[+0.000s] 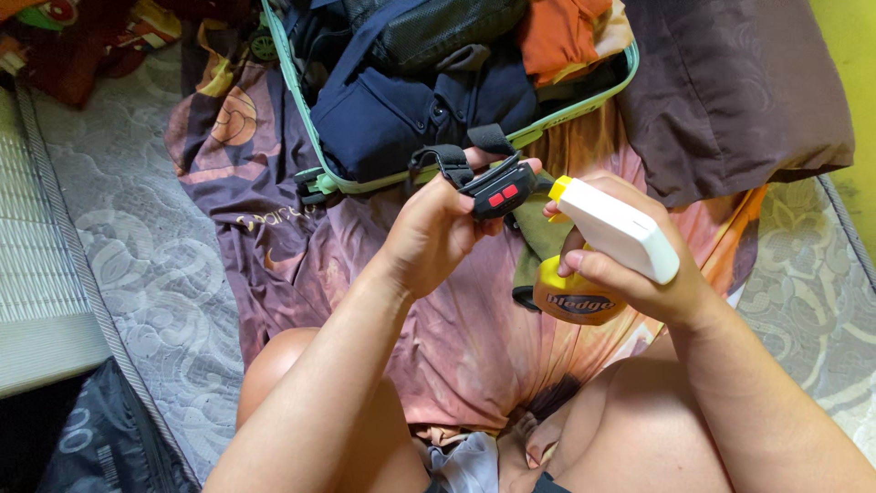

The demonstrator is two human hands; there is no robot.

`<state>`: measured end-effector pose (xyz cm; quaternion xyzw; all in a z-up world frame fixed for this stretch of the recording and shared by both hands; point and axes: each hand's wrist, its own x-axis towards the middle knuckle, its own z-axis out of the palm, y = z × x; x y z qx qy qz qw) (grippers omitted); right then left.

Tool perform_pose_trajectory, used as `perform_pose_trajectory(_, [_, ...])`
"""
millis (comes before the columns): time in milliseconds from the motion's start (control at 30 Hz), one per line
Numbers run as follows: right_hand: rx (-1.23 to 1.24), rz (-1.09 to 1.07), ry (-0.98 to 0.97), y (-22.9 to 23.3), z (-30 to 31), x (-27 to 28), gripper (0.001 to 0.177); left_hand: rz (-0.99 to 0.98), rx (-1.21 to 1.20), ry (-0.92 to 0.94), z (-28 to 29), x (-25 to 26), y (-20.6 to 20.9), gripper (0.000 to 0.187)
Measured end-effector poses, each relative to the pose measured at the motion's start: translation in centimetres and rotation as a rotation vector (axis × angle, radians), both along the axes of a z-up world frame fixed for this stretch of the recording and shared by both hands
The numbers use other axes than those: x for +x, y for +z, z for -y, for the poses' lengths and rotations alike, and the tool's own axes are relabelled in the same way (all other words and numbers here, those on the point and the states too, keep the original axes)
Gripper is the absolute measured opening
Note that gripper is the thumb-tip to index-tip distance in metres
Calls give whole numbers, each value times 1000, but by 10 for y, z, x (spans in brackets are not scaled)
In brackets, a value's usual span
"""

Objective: The person wipes a small electronic device using a cloth and a spray bottle, then packs the device and cleaning materials into a suitcase along with clothes and other items.

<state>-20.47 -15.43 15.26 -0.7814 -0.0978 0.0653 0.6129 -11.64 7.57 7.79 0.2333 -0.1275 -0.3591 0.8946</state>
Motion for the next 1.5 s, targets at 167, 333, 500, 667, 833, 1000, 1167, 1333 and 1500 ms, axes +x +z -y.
perform_pose_trajectory(167, [37, 6, 23, 0, 2, -2, 46, 95, 141, 39, 3, -3, -3, 60])
perform_pose_trajectory(333, [-2, 37, 61, 0, 4, -3, 41, 659, 344, 378, 10, -9, -9, 70])
perform_pose_trajectory(500, [-43, 60, 74, 1, 5, -3, 43, 679, 495, 386, 6, -13, -7, 58])
perform_pose_trajectory(667, [-104, 129, 89, -1, 5, -4, 43, 737, 531, 392, 5, -14, 3, 54])
perform_pose_trajectory(833, [-108, 118, 91, -1, 8, -4, 43, 641, 578, 383, 7, -12, -1, 43])
perform_pose_trajectory(1000, [-10, -93, 45, -3, 8, -6, 44, 338, 621, 280, 11, -3, -26, 56])
perform_pose_trajectory(1167, [-13, -95, 85, -3, 2, -11, 40, 4, 567, 155, 12, -5, -12, 75])
perform_pose_trajectory(1333, [-131, 89, 166, -9, -7, -10, 38, -65, 557, 107, 12, -14, -1, 76])
perform_pose_trajectory(1500, [-160, 7, 152, -11, -11, -12, 38, -168, 577, 77, 15, -17, -6, 55])
